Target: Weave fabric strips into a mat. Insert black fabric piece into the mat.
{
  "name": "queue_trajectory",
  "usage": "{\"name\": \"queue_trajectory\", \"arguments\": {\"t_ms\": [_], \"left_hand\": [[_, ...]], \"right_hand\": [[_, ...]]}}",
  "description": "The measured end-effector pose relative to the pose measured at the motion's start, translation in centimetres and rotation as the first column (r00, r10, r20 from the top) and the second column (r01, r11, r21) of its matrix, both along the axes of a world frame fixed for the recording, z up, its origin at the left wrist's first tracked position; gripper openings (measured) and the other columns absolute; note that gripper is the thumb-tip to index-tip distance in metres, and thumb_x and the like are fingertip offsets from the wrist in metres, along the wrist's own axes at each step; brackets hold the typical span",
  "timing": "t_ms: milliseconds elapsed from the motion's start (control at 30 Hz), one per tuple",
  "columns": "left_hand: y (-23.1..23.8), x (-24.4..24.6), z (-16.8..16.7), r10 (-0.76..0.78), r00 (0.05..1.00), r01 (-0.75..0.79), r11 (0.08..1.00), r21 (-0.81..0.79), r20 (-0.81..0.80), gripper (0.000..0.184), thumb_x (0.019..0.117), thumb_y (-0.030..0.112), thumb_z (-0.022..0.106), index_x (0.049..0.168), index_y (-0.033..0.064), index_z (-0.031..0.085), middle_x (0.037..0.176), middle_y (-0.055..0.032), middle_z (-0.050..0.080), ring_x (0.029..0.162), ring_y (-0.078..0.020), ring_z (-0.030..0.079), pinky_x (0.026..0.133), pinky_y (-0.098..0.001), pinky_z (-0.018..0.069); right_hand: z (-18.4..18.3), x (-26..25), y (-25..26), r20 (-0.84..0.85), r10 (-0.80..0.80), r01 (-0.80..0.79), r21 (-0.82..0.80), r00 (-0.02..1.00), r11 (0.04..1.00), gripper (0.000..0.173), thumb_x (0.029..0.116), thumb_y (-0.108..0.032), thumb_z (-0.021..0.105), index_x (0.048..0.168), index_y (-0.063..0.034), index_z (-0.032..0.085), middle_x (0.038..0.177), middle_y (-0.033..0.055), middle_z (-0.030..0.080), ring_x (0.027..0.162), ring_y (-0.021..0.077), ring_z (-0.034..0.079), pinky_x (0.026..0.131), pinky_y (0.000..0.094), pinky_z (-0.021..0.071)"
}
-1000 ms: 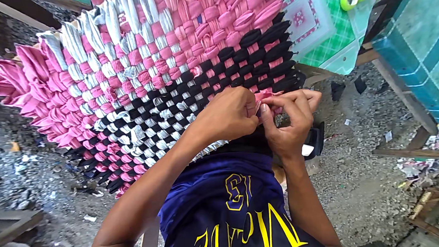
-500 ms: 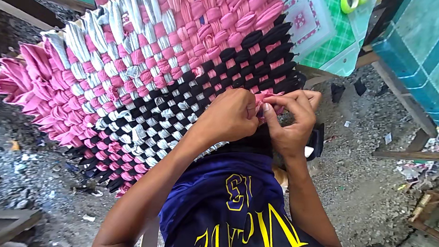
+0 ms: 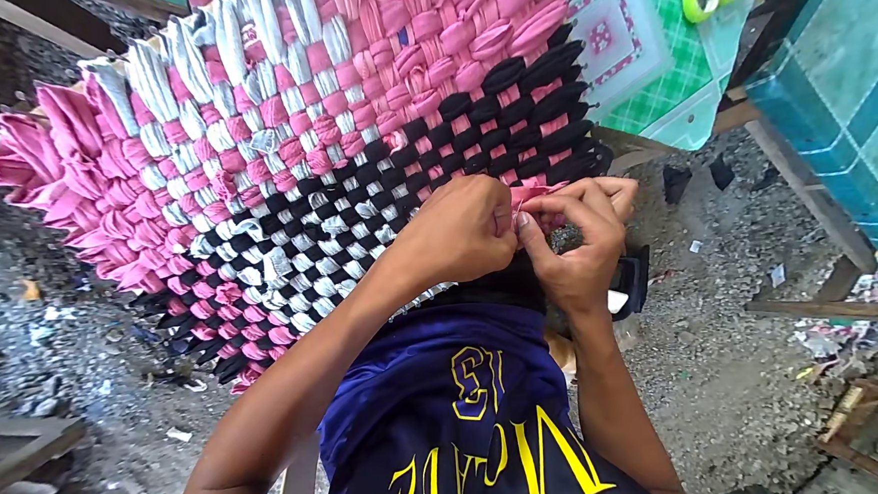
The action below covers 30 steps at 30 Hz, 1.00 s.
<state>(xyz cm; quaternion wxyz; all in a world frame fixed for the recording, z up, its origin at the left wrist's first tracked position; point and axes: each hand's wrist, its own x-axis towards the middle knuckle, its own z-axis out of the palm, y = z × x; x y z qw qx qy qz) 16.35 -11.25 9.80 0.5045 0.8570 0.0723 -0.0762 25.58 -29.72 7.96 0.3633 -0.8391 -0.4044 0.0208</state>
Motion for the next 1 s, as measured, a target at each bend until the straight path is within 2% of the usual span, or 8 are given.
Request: {"name": "queue_trajectory", "arguments": {"t_ms": [200, 467, 733, 833, 1000], "left_hand": [[0.0, 0.0, -0.1, -0.003, 1.0, 0.002, 1.0, 0.007, 0.013, 0.015, 0.0892, 0.024, 0.063, 0.079, 0.0126, 0.065, 0.079, -0.0016, 0.062, 0.074, -0.016, 0.061, 0.064, -0.0412, 0.0492], [-0.2, 0.0, 0.1, -0.003, 1.0, 0.003, 0.999, 0.036, 0.005, 0.013, 0.0859, 0.024, 0.064, 0.078, 0.0139, 0.063, 0.078, -0.0003, 0.061, 0.073, -0.0154, 0.06, 0.063, -0.0407, 0.0479], [-0.3, 0.0, 0.1, 0.005, 1.0, -0.006, 0.999, 0.054, 0.013, 0.015, 0.085, 0.026, 0.065, 0.077, 0.0139, 0.062, 0.079, -0.0009, 0.06, 0.074, -0.0164, 0.06, 0.062, -0.0416, 0.0477], [-0.3, -0.2, 0.0, -0.007, 0.999, 0.005, 0.999, 0.047, 0.037, 0.014, 0.0873, 0.024, 0.065, 0.079, 0.0132, 0.066, 0.078, -0.0009, 0.062, 0.074, -0.0159, 0.062, 0.063, -0.0407, 0.0494], [0.3, 0.0, -0.3, -0.002, 0.998, 0.002, 1.0, -0.008, 0.058, 0.016, 0.0944, 0.024, 0.064, 0.093, 0.0115, 0.074, 0.089, -0.0029, 0.069, 0.081, -0.0158, 0.066, 0.071, -0.0406, 0.0543]], "right_hand": [[-0.4, 0.0, 0.1, 0.006, 0.007, -0.007, 0.026, 1.0, 1.0, 0.013, 0.0883, -0.026, 0.076, 0.095, -0.0156, 0.08, 0.099, 0.0013, 0.069, 0.116, 0.0268, 0.052, 0.098, 0.0485, 0.0347], [-0.9, -0.9, 0.5, 0.006, -0.098, 0.097, 0.081, 0.995, 0.992, 0.011, 0.0868, -0.025, 0.077, 0.092, -0.0144, 0.078, 0.097, 0.0021, 0.068, 0.113, 0.0251, 0.054, 0.098, 0.0456, 0.0365], [-1.0, -1.5, 0.8, -0.063, -0.145, 0.15, 0.086, 0.987, 0.985, 0.011, 0.0901, -0.024, 0.075, 0.096, -0.0141, 0.078, 0.098, 0.0007, 0.066, 0.11, 0.0217, 0.054, 0.097, 0.0423, 0.0377], [-0.9, -1.3, 0.6, -0.13, -0.113, 0.128, 0.111, 0.985, 0.985, 0.011, 0.0911, -0.022, 0.074, 0.097, -0.013, 0.077, 0.098, 0.0008, 0.066, 0.109, 0.0201, 0.055, 0.097, 0.0406, 0.0386], [-1.0, -1.0, 0.3, -0.155, -0.09, 0.111, 0.133, 0.984, 0.985, 0.011, 0.0927, -0.021, 0.072, 0.098, -0.0132, 0.077, 0.1, 0.0003, 0.066, 0.11, 0.019, 0.055, 0.097, 0.0391, 0.0394]]}}
